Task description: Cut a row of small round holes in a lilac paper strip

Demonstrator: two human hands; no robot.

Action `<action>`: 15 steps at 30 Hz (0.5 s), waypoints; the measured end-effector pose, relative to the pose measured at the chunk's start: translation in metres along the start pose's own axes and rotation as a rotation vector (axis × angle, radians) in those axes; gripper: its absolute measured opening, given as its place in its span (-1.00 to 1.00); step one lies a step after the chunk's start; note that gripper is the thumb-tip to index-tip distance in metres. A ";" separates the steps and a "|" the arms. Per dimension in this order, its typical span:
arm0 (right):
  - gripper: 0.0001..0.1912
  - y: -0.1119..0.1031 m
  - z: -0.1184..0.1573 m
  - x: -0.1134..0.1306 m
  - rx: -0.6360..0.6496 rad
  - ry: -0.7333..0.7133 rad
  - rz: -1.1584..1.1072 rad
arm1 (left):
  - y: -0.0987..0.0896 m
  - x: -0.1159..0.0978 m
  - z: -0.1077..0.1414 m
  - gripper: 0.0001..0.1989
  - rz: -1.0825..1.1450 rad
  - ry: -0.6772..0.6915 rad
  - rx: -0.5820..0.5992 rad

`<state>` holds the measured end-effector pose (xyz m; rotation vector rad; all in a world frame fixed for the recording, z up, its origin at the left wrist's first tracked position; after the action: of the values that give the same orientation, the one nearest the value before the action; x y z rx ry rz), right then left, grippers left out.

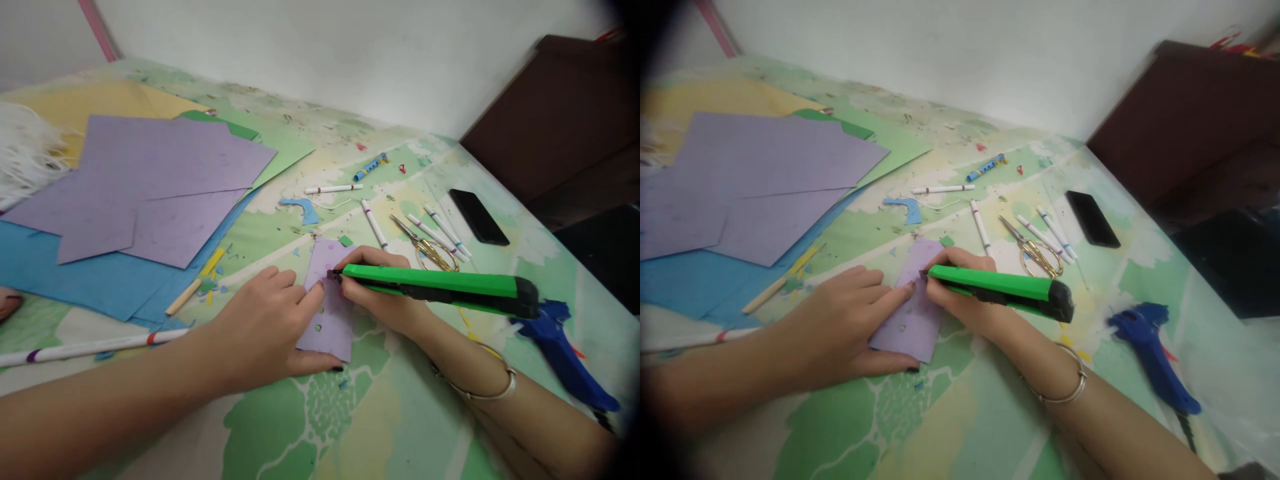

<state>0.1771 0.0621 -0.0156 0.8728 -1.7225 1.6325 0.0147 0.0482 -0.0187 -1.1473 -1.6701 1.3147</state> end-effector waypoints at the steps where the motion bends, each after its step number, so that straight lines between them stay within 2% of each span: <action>1: -0.89 0.000 0.000 0.000 0.000 -0.006 -0.002 | 0.001 -0.003 -0.002 -0.34 -0.013 -0.011 0.003; 6: -0.88 0.000 0.001 -0.002 0.042 0.020 -0.069 | -0.002 -0.012 -0.004 -0.34 0.031 0.014 0.053; 8: -0.89 0.001 0.000 -0.005 0.112 0.054 -0.159 | -0.006 -0.004 0.000 -0.30 0.136 0.046 0.121; 11: -0.92 0.001 -0.003 -0.008 0.184 0.075 -0.247 | -0.011 0.017 0.008 -0.22 0.254 0.010 0.288; 13: -0.92 0.001 -0.004 -0.008 0.197 0.077 -0.261 | -0.013 0.028 0.011 -0.31 0.251 0.028 0.361; 15: -0.92 0.001 -0.005 -0.008 0.193 0.089 -0.250 | -0.012 0.033 0.011 -0.41 0.227 0.052 0.370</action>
<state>0.1814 0.0673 -0.0225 1.0437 -1.3516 1.6578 -0.0093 0.0742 -0.0093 -1.1557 -1.2174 1.6384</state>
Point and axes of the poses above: each hand's wrist, its own z-axis away from the middle knuckle, its own y-axis out of the palm, x = y × z, the point moved 4 cm from there along -z, towards the middle knuckle, and after that the axes turned 9 degrees about y, right-handed, at the moved point
